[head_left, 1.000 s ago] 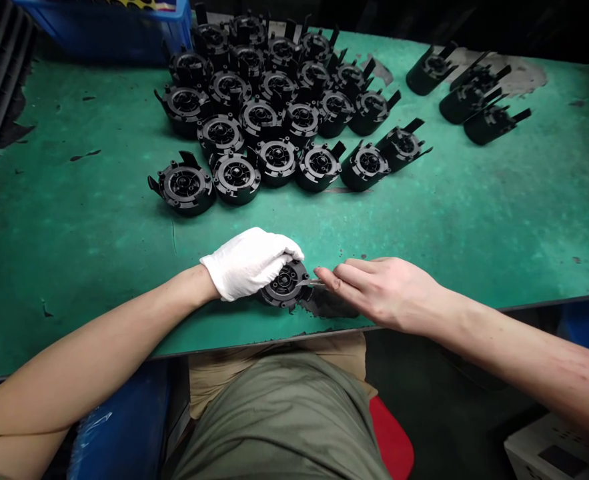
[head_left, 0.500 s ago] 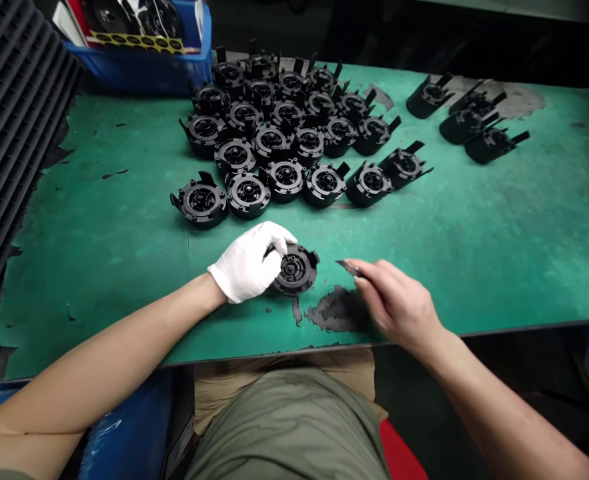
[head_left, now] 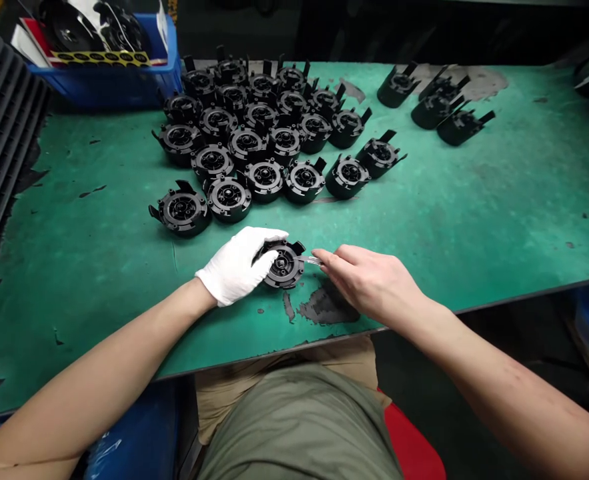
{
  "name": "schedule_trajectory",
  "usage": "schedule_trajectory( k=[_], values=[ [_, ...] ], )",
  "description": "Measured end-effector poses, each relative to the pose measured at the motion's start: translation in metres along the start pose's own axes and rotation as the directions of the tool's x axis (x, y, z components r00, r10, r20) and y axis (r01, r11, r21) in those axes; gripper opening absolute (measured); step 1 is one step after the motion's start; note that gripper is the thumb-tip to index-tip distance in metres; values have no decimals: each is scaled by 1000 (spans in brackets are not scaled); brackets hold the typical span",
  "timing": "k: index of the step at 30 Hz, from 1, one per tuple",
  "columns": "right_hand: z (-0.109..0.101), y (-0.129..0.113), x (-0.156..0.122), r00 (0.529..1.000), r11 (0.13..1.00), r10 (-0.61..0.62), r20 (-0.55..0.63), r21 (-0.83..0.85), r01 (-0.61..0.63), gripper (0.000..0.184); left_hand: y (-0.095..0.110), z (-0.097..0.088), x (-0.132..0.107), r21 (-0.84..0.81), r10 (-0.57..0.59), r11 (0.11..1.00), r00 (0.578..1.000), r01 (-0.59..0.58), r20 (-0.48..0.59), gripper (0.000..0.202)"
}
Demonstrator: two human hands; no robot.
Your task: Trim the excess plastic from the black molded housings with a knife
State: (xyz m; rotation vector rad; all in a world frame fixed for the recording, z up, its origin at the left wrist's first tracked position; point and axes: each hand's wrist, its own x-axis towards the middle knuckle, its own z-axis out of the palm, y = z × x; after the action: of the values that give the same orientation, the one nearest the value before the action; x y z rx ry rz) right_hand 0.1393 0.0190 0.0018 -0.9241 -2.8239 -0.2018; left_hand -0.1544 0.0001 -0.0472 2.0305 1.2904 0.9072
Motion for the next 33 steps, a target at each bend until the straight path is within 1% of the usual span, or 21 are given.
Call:
schedule_trajectory(
  k=[3,6,10,13,15,19,23,27,30,32,33],
  values=[
    [-2,1,1,999,1000,-21,32,-2,21,27,1,1,2,27,-2,1000,1000,1,30,35],
    [-9,-4,1,996,998,-55,67,-38,57,24,1,4,2,59,9,998,1000,-10,9,34],
    [-19,-16,-2,989,992,-65,129,-102,79,40,-1,9,1,102,30,994,999,-26,-40,36],
    [-19,-20,-4,986,991,-63,155,-105,80,42,-3,11,0,127,53,991,998,-48,-40,36],
    [-18,-18,-5,984,991,-85,158,-87,100,41,-3,11,0,138,68,988,997,-63,-34,37],
    [-16,-7,-4,969,974,-187,159,-97,204,42,-3,10,0,136,68,989,997,-62,-38,37],
    [-20,7,4,947,948,-288,142,-98,303,40,-2,10,1,134,64,989,997,-58,-45,37],
    [-17,17,6,933,938,-339,118,-29,345,37,-2,10,1,129,84,989,995,-77,-45,37],
    [-8,21,4,940,944,-330,90,33,329,31,-1,11,1,117,81,990,996,-75,-42,37],
    [0,21,2,956,954,-294,24,75,291,23,0,11,1,105,63,993,996,-57,-58,37],
    [4,20,1,968,963,-252,-14,98,252,21,0,10,0,90,60,994,996,-54,-72,38]
  ],
)
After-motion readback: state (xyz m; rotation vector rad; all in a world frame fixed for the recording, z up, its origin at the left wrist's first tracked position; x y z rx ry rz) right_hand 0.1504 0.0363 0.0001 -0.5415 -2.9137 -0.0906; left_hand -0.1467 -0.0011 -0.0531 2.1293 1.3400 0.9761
